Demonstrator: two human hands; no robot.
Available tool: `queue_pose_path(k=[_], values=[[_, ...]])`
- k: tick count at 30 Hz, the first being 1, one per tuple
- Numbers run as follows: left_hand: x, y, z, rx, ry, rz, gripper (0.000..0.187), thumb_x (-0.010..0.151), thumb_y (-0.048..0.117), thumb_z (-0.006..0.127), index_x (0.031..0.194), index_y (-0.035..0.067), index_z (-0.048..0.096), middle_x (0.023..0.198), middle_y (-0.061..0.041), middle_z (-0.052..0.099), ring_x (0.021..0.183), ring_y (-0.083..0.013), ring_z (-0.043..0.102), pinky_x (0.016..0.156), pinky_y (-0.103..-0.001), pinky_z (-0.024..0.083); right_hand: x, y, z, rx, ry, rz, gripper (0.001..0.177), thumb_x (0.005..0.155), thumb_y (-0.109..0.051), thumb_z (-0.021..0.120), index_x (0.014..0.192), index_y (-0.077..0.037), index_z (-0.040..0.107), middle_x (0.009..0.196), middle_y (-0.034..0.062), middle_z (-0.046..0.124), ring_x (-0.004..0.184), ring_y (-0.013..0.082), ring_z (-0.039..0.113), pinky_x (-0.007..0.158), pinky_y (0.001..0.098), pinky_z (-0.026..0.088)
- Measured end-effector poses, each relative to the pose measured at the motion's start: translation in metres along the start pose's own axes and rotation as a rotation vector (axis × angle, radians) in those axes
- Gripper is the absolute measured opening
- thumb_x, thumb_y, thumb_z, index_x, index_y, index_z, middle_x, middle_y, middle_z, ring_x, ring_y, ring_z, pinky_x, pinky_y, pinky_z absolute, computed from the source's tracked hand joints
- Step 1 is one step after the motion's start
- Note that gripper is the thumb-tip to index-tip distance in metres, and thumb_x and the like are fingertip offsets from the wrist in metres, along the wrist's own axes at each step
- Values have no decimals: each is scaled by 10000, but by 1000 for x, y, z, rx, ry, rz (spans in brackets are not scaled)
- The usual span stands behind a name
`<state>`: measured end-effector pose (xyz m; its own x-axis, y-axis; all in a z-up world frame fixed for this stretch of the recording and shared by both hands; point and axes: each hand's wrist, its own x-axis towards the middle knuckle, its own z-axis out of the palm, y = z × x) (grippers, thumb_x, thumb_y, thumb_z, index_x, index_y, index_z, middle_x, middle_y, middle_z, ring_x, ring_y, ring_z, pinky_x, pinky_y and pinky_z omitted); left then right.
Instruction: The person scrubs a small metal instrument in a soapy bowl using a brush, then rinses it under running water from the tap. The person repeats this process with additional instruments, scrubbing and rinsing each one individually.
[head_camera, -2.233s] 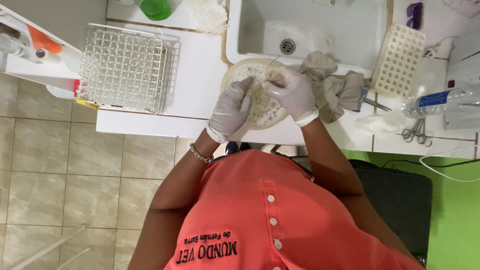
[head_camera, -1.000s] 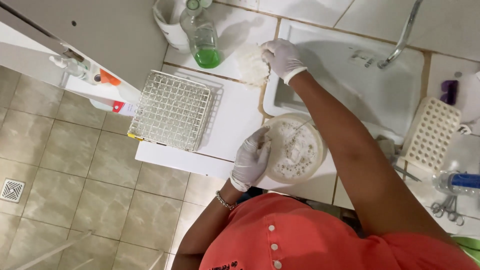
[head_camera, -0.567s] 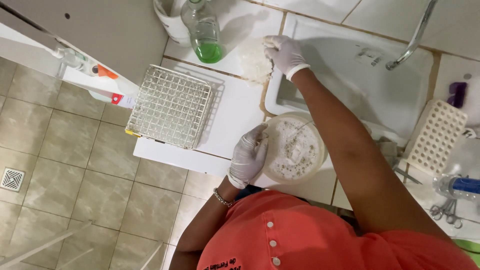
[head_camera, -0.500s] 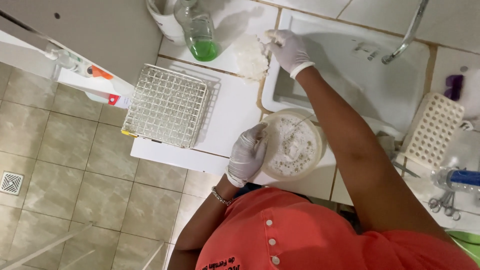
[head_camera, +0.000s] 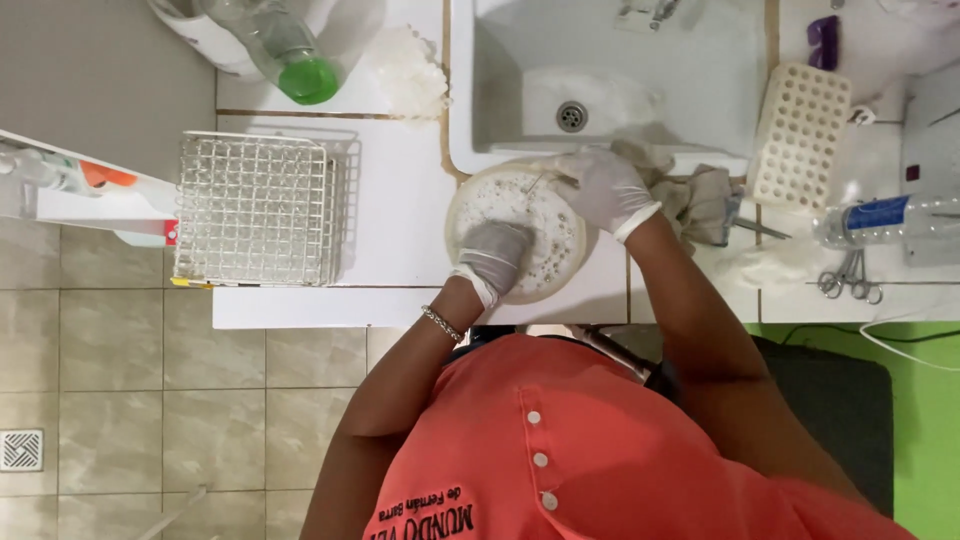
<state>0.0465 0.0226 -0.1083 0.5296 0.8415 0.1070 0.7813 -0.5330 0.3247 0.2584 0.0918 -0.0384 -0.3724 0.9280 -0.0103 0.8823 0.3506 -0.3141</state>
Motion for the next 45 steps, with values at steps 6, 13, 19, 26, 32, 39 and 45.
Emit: queue_pose_path(k=[6, 13, 19, 26, 32, 39, 45], values=[[4, -16, 47, 161, -107, 97, 212, 925, 64, 615, 1011, 126, 799, 844, -96, 776, 861, -315, 767, 794, -477, 605, -29, 2, 6, -23, 103, 161, 127, 968, -405, 619, 1048, -353, 703, 1062, -85, 725, 1095, 180, 674, 957, 373, 544], [22, -67, 99, -116, -225, -7, 250, 978, 113, 586, 1174, 91, 739, 1107, -161, 752, 1094, -357, 716, 962, -463, 568, -64, -23, -27, 389, 412, 163, 138, 915, -221, 802, 1039, -276, 779, 919, -79, 729, 923, 127, 697, 800, 257, 581], [-1, -52, 26, -575, -165, -158, 334, 998, 247, 615, 1318, 173, 677, 1279, -129, 683, 1279, -341, 613, 1105, -430, 487, -88, -63, -59, 798, 615, 245, 185, 954, -112, 796, 1136, -119, 761, 948, 56, 737, 883, 147, 703, 819, 297, 592], [-6, -23, -17, -955, -103, -322, 348, 1050, 287, 591, 1392, 235, 629, 1394, -112, 649, 1389, -272, 517, 1209, -414, 397, -99, -66, -72, 900, 676, 164, 94, 1083, -59, 632, 1133, 14, 662, 929, 150, 707, 850, 173, 674, 765, 354, 592], [-20, -12, -24, -1099, -149, -573, 365, 1004, 322, 643, 1350, 206, 630, 1314, -109, 695, 1297, -270, 611, 1153, -435, 457, -101, -69, -58, 985, 732, 251, 93, 1096, -99, 609, 1123, -15, 639, 903, 162, 713, 775, 146, 657, 647, 249, 552], [7, 10, -49, -1388, 85, -739, 320, 804, 207, 869, 1089, 113, 757, 1003, -95, 786, 910, -185, 745, 784, -358, 646, -95, -55, -10, 1145, 795, 539, 45, 1055, -96, 548, 1065, -100, 592, 754, 66, 694, 673, 78, 647, 540, 136, 479], [7, 23, -72, -2032, 324, -804, 234, 799, -56, 826, 996, -27, 704, 912, -141, 743, 846, -297, 765, 729, -384, 669, -95, -41, 8, 1315, 915, 735, 80, 1008, -84, 547, 1043, -121, 609, 812, 130, 742, 602, 108, 667, 436, 143, 423]])
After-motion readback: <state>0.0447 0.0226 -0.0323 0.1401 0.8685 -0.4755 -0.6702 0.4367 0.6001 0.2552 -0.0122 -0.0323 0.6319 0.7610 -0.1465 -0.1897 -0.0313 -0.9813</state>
